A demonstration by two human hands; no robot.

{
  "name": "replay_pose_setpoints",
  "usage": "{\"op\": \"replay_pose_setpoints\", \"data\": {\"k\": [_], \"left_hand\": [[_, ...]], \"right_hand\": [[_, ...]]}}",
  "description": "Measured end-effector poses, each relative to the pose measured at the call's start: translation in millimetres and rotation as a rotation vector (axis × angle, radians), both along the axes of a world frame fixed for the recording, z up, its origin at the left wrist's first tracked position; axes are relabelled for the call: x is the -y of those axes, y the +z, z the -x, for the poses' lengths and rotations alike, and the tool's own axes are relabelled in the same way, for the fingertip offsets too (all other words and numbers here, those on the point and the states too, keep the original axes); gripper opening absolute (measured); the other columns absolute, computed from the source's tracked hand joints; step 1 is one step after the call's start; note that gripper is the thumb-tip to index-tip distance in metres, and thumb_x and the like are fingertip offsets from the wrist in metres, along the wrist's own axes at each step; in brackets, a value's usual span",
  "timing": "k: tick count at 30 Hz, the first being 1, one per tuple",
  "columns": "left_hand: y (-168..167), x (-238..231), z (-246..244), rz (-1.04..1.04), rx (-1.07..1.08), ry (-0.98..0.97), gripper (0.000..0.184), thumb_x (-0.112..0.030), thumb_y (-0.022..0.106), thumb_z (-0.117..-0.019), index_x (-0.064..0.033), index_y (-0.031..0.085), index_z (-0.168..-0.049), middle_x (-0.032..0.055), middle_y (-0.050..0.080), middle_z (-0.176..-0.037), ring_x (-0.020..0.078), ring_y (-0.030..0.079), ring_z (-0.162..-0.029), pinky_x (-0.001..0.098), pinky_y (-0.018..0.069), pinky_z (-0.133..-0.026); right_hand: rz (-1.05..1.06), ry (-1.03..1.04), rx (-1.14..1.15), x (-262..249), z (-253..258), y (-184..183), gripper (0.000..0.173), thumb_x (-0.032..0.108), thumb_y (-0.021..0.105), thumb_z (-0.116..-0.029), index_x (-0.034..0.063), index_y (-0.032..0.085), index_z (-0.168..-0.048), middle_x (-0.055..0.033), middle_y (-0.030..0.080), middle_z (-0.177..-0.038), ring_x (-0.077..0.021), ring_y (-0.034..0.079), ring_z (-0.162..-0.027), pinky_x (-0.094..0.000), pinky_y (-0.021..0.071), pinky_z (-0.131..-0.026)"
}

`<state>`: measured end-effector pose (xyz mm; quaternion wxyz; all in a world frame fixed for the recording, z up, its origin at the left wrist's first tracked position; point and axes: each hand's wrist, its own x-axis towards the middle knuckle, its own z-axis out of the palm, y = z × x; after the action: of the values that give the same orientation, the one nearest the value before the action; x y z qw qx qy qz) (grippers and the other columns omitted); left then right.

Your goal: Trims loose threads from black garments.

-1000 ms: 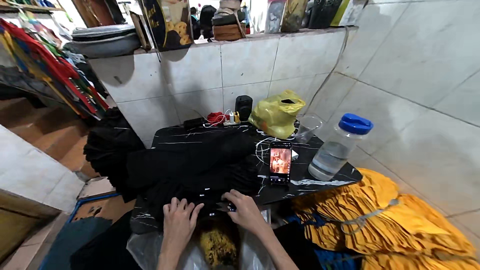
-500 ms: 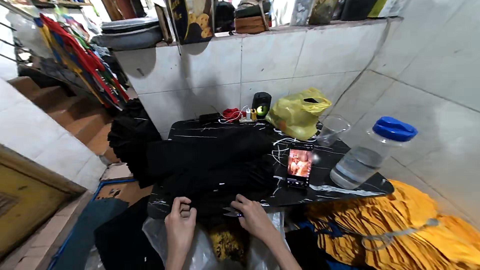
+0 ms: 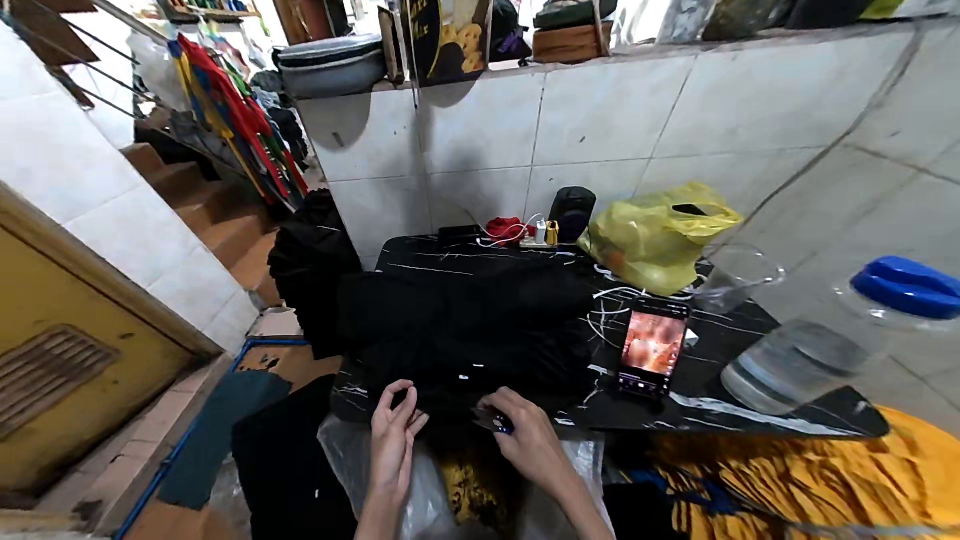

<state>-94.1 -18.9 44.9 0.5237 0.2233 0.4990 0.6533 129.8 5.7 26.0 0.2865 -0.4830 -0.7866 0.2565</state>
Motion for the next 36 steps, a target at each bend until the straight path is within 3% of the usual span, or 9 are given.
{"op": "replay_pose_setpoints", "data": {"k": [5, 10, 13, 16, 21, 25, 28, 32, 36], "left_hand": [[2.0, 4.7, -8.3, -0.053, -0.069, 0.010, 0.022, 0.000, 0.055, -0.1019, 0.0030, 0.060, -0.123, 0.0133, 0.074, -0.092, 0.0189, 0.072, -0.073, 0.0360, 0.0629, -0.073], [-7.3, 9.5, -13.7, -0.216, -0.276, -0.027, 0.040, 0.000, 0.077, -0.0835, 0.0060, 0.068, -0.122, 0.0168, 0.073, -0.114, 0.0239, 0.073, -0.091, 0.0347, 0.0629, -0.083], [-14.6, 11.0, -19.0, -0.278, -0.434, 0.042, 0.031, 0.002, 0.082, -0.0797, 0.0068, 0.075, -0.110, 0.0165, 0.077, -0.105, 0.0215, 0.076, -0.083, 0.0322, 0.0650, -0.078], [-19.4, 11.7, -18.2, -0.329, -0.471, 0.092, 0.010, 0.007, 0.076, -0.0833, 0.0055, 0.076, -0.093, 0.0130, 0.077, -0.089, 0.0176, 0.075, -0.078, 0.0288, 0.0639, -0.073], [-16.8, 14.5, -8.5, -0.295, -0.331, -0.018, 0.005, 0.005, 0.061, -0.0955, 0.0070, 0.066, -0.095, 0.0158, 0.073, -0.087, 0.0230, 0.074, -0.079, 0.0363, 0.0642, -0.078], [-6.8, 17.1, 1.6, -0.251, -0.357, -0.099, 0.019, -0.004, 0.040, -0.1065, 0.0059, 0.056, -0.102, 0.0192, 0.072, -0.096, 0.0297, 0.076, -0.086, 0.0411, 0.0654, -0.080], [-0.1, 22.1, 5.2, -0.353, -0.377, -0.161, 0.034, -0.011, 0.027, -0.1112, 0.0047, 0.054, -0.098, 0.0248, 0.075, -0.099, 0.0379, 0.077, -0.091, 0.0458, 0.0654, -0.083], [11.9, 32.8, 5.7, -0.449, -0.523, -0.174, 0.010, -0.002, 0.063, -0.0983, 0.0053, 0.069, -0.098, 0.0194, 0.076, -0.100, 0.0278, 0.075, -0.070, 0.0367, 0.0654, -0.061], [-6.7, 35.6, 17.5, -0.466, -0.755, -0.173, 0.016, -0.001, 0.083, -0.0803, -0.0018, 0.074, -0.094, 0.0108, 0.077, -0.101, 0.0219, 0.076, -0.089, 0.0330, 0.0660, -0.071]], "right_hand": [[0.120, -0.001, -0.286, -7.9, 24.9, -12.0, 0.022, 0.018, 0.061, -0.0988, 0.0167, 0.073, -0.118, 0.0026, 0.071, -0.117, -0.0072, 0.066, -0.110, -0.0314, 0.0547, -0.099], [0.237, 0.055, -0.570, -8.9, 39.9, -11.6, 0.022, 0.016, 0.070, -0.0972, 0.0079, 0.072, -0.117, -0.0024, 0.073, -0.111, -0.0089, 0.069, -0.102, -0.0266, 0.0587, -0.091], [0.229, 0.064, -0.589, -5.2, 45.3, -10.0, 0.021, 0.016, 0.071, -0.0957, 0.0065, 0.072, -0.115, -0.0036, 0.073, -0.110, -0.0098, 0.070, -0.101, -0.0263, 0.0586, -0.090], [0.145, 0.054, -0.545, -3.4, 44.7, -11.6, 0.023, 0.021, 0.073, -0.0946, 0.0091, 0.073, -0.115, -0.0024, 0.072, -0.113, -0.0092, 0.068, -0.105, -0.0268, 0.0582, -0.092], [0.087, 0.064, -0.389, -0.9, 40.2, -10.2, 0.040, 0.037, 0.079, -0.0901, 0.0154, 0.069, -0.122, 0.0028, 0.070, -0.118, -0.0062, 0.066, -0.108, -0.0296, 0.0569, -0.094], [0.022, 0.025, -0.360, 3.2, 49.1, -16.2, 0.049, 0.026, 0.079, -0.0889, 0.0163, 0.061, -0.133, 0.0052, 0.072, -0.103, -0.0074, 0.069, -0.093, -0.0313, 0.0604, -0.084], [-0.144, 0.025, -0.256, 9.9, 56.3, -19.8, 0.048, 0.009, 0.073, -0.0874, 0.0167, 0.066, -0.135, 0.0002, 0.074, -0.112, -0.0129, 0.072, -0.096, -0.0372, 0.0626, -0.083], [-0.155, -0.054, -0.299, 15.9, 63.9, -27.9, 0.033, -0.002, 0.063, -0.0842, 0.0121, 0.074, -0.112, -0.0013, 0.074, -0.101, -0.0131, 0.072, -0.088, -0.0356, 0.0620, -0.077], [0.120, -0.164, -0.261, 12.2, 53.0, -21.1, 0.060, 0.009, 0.063, -0.0924, 0.0165, 0.049, -0.150, 0.0012, 0.073, -0.101, -0.0155, 0.070, -0.089, -0.0403, 0.0599, -0.084]]}}
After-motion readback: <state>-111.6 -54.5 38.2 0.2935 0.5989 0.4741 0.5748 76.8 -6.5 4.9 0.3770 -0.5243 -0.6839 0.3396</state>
